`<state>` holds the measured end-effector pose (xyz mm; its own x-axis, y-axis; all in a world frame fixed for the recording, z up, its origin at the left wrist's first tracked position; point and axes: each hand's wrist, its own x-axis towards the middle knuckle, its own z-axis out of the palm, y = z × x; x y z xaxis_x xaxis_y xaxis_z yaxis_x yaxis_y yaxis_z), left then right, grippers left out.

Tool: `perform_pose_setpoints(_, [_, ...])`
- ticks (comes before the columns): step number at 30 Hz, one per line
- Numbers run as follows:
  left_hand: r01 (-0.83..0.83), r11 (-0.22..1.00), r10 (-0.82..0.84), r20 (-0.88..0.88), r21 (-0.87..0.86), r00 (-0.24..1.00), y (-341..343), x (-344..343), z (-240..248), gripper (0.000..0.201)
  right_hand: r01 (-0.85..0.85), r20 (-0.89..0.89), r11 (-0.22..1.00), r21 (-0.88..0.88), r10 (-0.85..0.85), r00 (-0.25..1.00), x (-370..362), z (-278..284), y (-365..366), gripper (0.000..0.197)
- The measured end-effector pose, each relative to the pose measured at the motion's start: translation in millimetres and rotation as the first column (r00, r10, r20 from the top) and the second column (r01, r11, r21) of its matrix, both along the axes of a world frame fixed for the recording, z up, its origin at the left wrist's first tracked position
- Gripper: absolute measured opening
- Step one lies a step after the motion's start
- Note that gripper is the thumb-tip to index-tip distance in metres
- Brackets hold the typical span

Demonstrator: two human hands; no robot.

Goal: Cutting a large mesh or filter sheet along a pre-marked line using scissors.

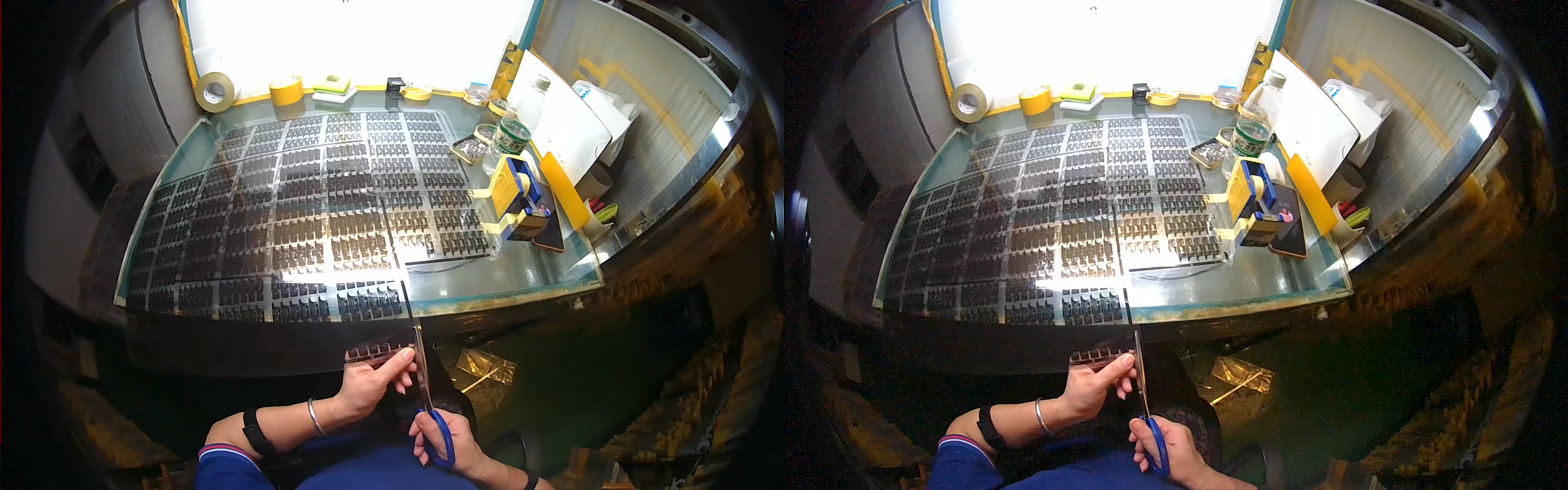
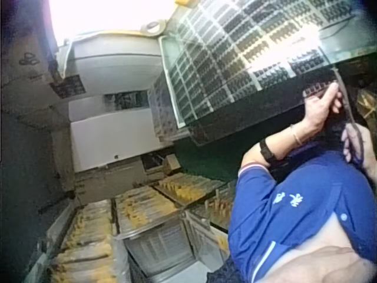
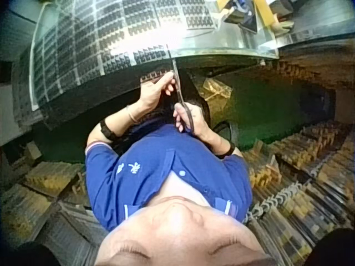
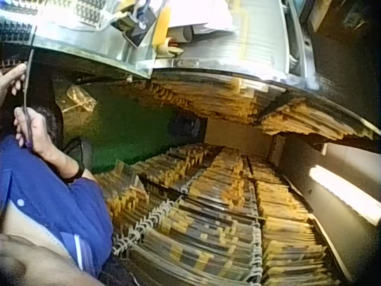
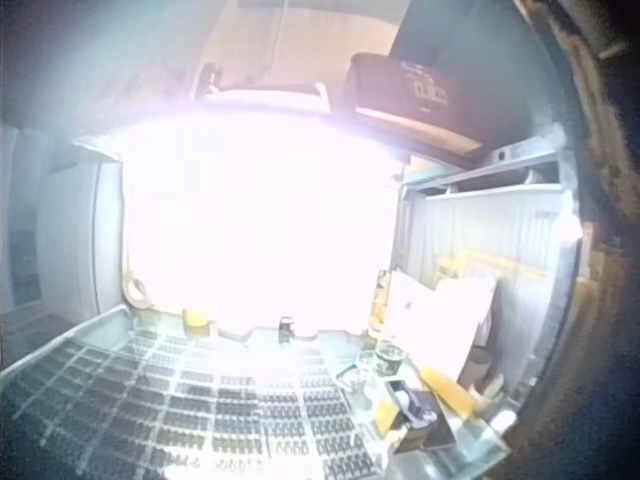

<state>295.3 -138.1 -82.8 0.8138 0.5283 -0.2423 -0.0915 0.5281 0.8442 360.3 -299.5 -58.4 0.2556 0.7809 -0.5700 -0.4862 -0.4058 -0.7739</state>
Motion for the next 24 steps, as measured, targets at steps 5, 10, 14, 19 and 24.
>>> perform_pose_setpoints(5, [0.013, 1.000, -0.014, -0.044, -0.024, 0.999, -3.1, -1.3, -2.6, 0.017, -0.014, 0.087, 0.987, -0.159, 0.028, 0.996, 2.1, 10.3, 1.7, 0.027])
perform_pose_setpoints(10, [0.043, 0.999, -0.046, -0.100, -0.031, 0.994, -10.9, -8.0, -2.4, 0.018, 0.019, 0.119, 0.998, -0.056, -0.013, 0.993, 4.4, 5.6, 0.8, 0.025])
perform_pose_setpoints(14, [0.080, 0.997, -0.079, -0.098, 0.000, 0.992, -13.6, -12.6, -4.7, 0.019, 0.024, 0.130, 0.999, -0.046, -0.018, 0.991, 5.6, 6.4, 3.3, 0.025])
perform_pose_setpoints(19, [0.093, 0.996, -0.094, -0.120, -0.007, 0.988, -17.0, -17.8, -4.1, 0.017, -0.008, 0.175, 0.991, -0.137, 0.032, 0.984, 6.8, 13.2, 3.3, 0.025])
perform_pose_setpoints(24, [0.151, 0.988, -0.153, -0.139, -0.021, 0.978, -24.7, -25.8, -6.7, 0.017, 0.042, 0.130, 0.998, -0.055, -0.035, 0.991, 5.2, 11.4, 4.7, 0.026])
